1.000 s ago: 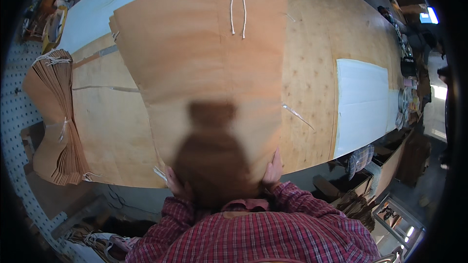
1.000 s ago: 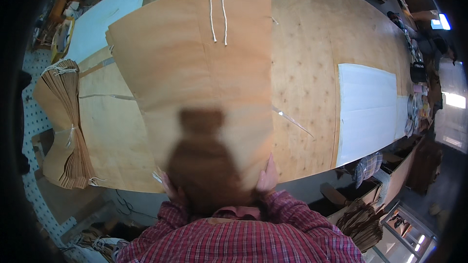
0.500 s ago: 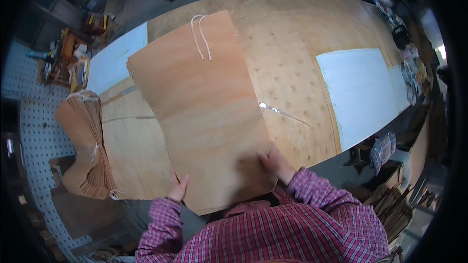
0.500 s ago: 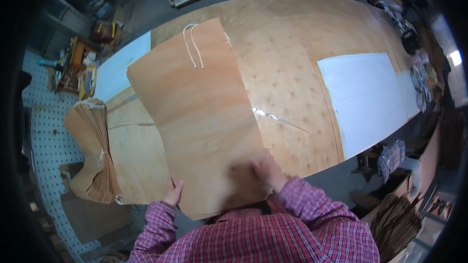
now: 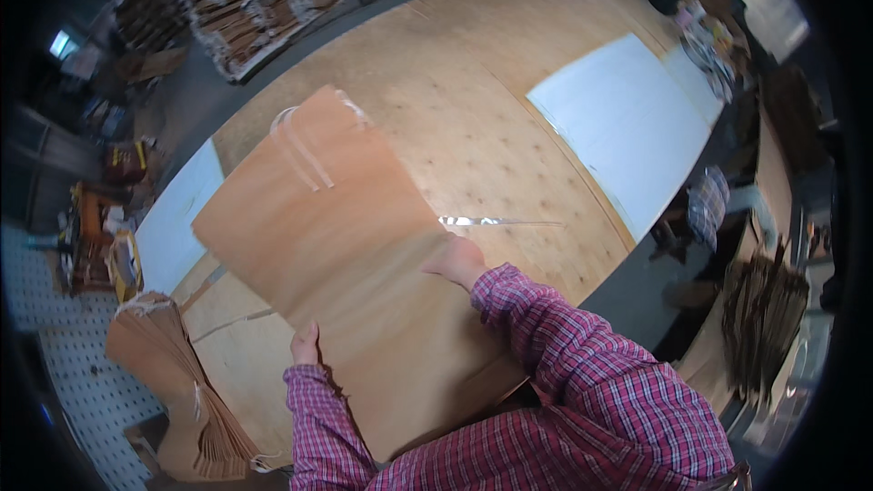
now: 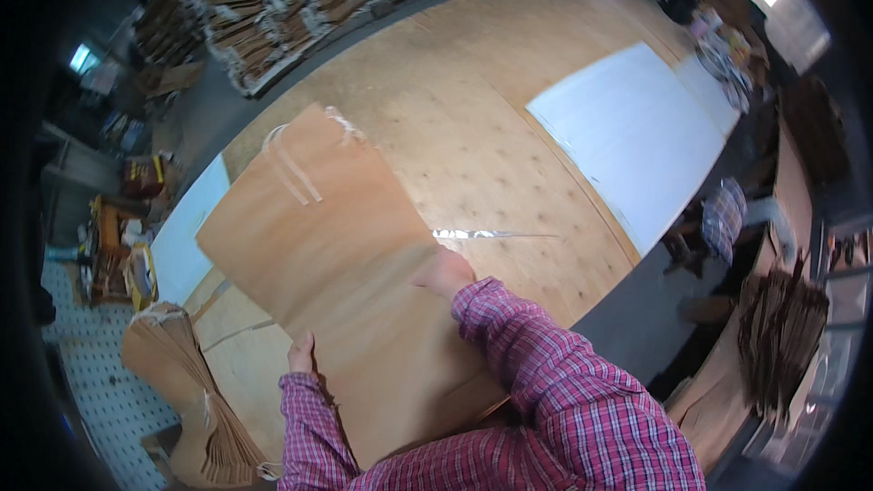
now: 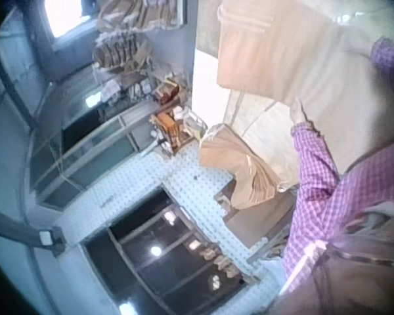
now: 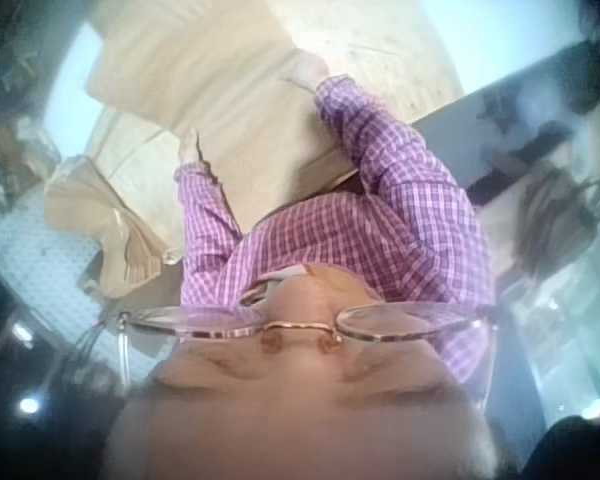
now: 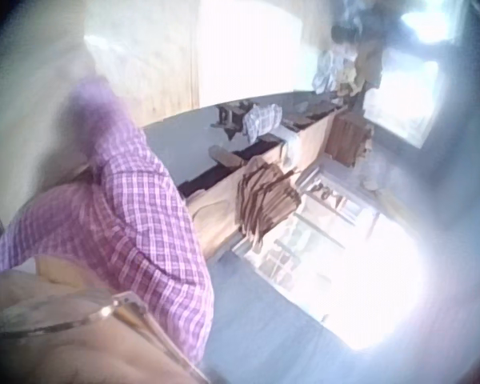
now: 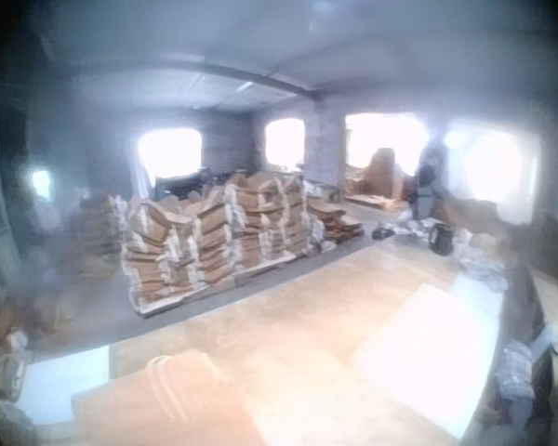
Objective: The person gathers stacks of flat brown paper bags on a wooden table, aligns them, and ties them into bundles using white string. The person repeats this process multiple times, creating several tied bundles and placing them on the table.
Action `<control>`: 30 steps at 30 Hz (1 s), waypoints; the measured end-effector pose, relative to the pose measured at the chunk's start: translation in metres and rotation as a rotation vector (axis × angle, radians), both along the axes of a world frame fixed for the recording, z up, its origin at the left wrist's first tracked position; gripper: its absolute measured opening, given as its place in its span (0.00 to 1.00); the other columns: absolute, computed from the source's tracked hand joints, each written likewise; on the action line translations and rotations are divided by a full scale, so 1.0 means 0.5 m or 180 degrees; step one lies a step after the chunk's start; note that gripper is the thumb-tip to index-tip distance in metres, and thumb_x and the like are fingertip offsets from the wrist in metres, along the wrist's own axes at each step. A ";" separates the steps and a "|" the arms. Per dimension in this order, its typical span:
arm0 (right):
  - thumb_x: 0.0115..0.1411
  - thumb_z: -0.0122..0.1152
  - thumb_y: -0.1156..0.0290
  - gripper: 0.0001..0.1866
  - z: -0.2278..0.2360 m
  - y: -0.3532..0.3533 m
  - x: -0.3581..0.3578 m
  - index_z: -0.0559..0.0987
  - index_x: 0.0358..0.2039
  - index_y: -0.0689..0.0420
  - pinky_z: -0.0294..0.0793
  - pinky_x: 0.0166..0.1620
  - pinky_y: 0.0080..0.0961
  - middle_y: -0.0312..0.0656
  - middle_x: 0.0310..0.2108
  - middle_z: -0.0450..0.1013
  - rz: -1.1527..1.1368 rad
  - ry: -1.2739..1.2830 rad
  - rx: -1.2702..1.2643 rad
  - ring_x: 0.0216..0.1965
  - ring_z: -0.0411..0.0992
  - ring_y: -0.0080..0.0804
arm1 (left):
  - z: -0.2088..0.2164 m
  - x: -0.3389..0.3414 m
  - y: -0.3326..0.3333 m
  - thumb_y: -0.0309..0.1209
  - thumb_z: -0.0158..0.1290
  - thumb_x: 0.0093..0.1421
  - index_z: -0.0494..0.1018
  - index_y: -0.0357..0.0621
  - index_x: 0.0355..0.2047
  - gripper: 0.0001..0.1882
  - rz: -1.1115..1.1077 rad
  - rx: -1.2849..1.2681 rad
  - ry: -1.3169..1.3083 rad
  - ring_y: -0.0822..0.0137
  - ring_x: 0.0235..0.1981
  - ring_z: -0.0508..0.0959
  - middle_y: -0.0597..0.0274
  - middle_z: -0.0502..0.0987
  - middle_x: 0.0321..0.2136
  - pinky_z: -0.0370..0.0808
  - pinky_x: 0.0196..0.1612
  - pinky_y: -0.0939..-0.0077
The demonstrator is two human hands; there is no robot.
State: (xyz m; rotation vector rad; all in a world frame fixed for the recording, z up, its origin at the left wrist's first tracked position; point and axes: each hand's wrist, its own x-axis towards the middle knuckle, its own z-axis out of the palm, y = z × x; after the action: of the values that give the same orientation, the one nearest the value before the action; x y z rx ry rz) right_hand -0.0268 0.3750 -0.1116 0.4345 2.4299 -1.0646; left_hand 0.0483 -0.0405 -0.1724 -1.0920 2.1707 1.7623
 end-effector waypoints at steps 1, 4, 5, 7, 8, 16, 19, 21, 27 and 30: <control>0.45 0.75 0.47 0.43 -0.001 -0.007 0.010 0.75 0.55 0.62 0.75 0.52 0.39 0.55 0.49 0.76 -0.0061 -0.0134 -0.0145 0.51 0.76 0.47 | 0.006 0.004 -0.007 0.40 0.67 0.57 0.68 0.24 0.54 0.35 0.0061 0.0049 -0.0150 0.58 0.50 0.76 0.48 0.77 0.49 0.72 0.55 0.64; 0.45 0.75 0.47 0.44 -0.004 -0.015 0.025 0.73 0.54 0.68 0.74 0.55 0.39 0.59 0.47 0.75 -0.0117 0.0385 0.0170 0.50 0.75 0.51 | 0.009 0.004 -0.011 0.41 0.68 0.56 0.69 0.27 0.52 0.33 -0.0114 -0.0339 0.0043 0.63 0.46 0.76 0.52 0.77 0.47 0.73 0.53 0.67; 0.46 0.74 0.46 0.43 -0.005 -0.012 0.025 0.73 0.53 0.68 0.73 0.55 0.39 0.59 0.47 0.75 -0.0085 0.0395 0.0215 0.50 0.75 0.52 | 0.007 0.001 -0.012 0.41 0.67 0.57 0.70 0.28 0.52 0.32 -0.0245 -0.0339 -0.0016 0.63 0.45 0.76 0.52 0.78 0.47 0.73 0.52 0.66; 0.48 0.73 0.46 0.41 -0.006 0.003 0.020 0.74 0.52 0.68 0.73 0.55 0.40 0.58 0.46 0.75 0.0072 0.0361 0.0282 0.50 0.74 0.52 | 0.002 -0.001 -0.020 0.42 0.66 0.58 0.71 0.29 0.52 0.31 -0.0407 -0.0459 0.0296 0.64 0.44 0.77 0.52 0.78 0.46 0.73 0.52 0.65; 0.49 0.72 0.47 0.38 -0.007 0.013 0.014 0.75 0.50 0.67 0.73 0.54 0.40 0.58 0.47 0.75 0.0136 0.0204 0.0068 0.50 0.74 0.52 | 0.003 -0.005 -0.032 0.44 0.64 0.59 0.72 0.30 0.50 0.30 -0.0569 -0.0721 0.0044 0.64 0.44 0.77 0.53 0.78 0.45 0.73 0.50 0.65; 0.55 0.66 0.68 0.15 -0.110 0.147 -0.071 0.78 0.40 0.62 0.74 0.45 0.41 0.53 0.42 0.74 0.0852 0.1773 0.0771 0.42 0.73 0.50 | 0.039 -0.120 -0.161 0.26 0.53 0.63 0.79 0.36 0.44 0.11 -0.2174 -0.3277 0.0465 0.61 0.44 0.81 0.54 0.82 0.40 0.76 0.49 0.67; 0.50 0.68 0.72 0.11 -0.155 0.135 -0.075 0.77 0.34 0.60 0.73 0.42 0.42 0.51 0.40 0.73 0.1016 0.2371 0.0862 0.39 0.72 0.50 | -0.007 -0.170 -0.093 0.25 0.53 0.62 0.79 0.35 0.43 0.11 -0.1894 -0.2865 -0.0123 0.62 0.42 0.81 0.55 0.83 0.39 0.77 0.47 0.67; 0.52 0.67 0.69 0.10 -0.163 0.126 -0.076 0.76 0.32 0.58 0.73 0.40 0.43 0.51 0.38 0.74 0.0683 0.2038 0.0278 0.38 0.73 0.49 | -0.020 -0.184 -0.054 0.24 0.53 0.62 0.79 0.35 0.42 0.10 -0.1710 -0.2423 -0.0325 0.62 0.42 0.81 0.55 0.83 0.38 0.77 0.46 0.67; 0.58 0.57 0.66 0.08 -0.117 0.201 -0.120 0.78 0.30 0.57 0.75 0.38 0.43 0.50 0.27 0.77 0.0820 0.0700 0.0261 0.34 0.76 0.51 | -0.047 -0.159 -0.049 0.22 0.53 0.61 0.80 0.35 0.40 0.09 -0.1406 -0.1613 -0.0623 0.63 0.39 0.81 0.55 0.83 0.36 0.78 0.44 0.69; 0.58 0.56 0.67 0.08 -0.105 0.237 -0.141 0.79 0.27 0.56 0.75 0.38 0.44 0.47 0.27 0.78 0.1282 0.0521 0.0618 0.33 0.77 0.50 | -0.067 -0.094 -0.106 0.21 0.53 0.60 0.80 0.35 0.39 0.09 -0.1242 -0.1150 -0.0903 0.64 0.38 0.82 0.56 0.83 0.35 0.78 0.43 0.69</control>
State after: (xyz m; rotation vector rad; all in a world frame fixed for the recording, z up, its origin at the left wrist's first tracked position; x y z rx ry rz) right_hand -0.0975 0.4935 -0.1642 -0.0898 2.6225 -0.7187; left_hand 0.0012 -0.0937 -0.2058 -0.8376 2.3649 1.0171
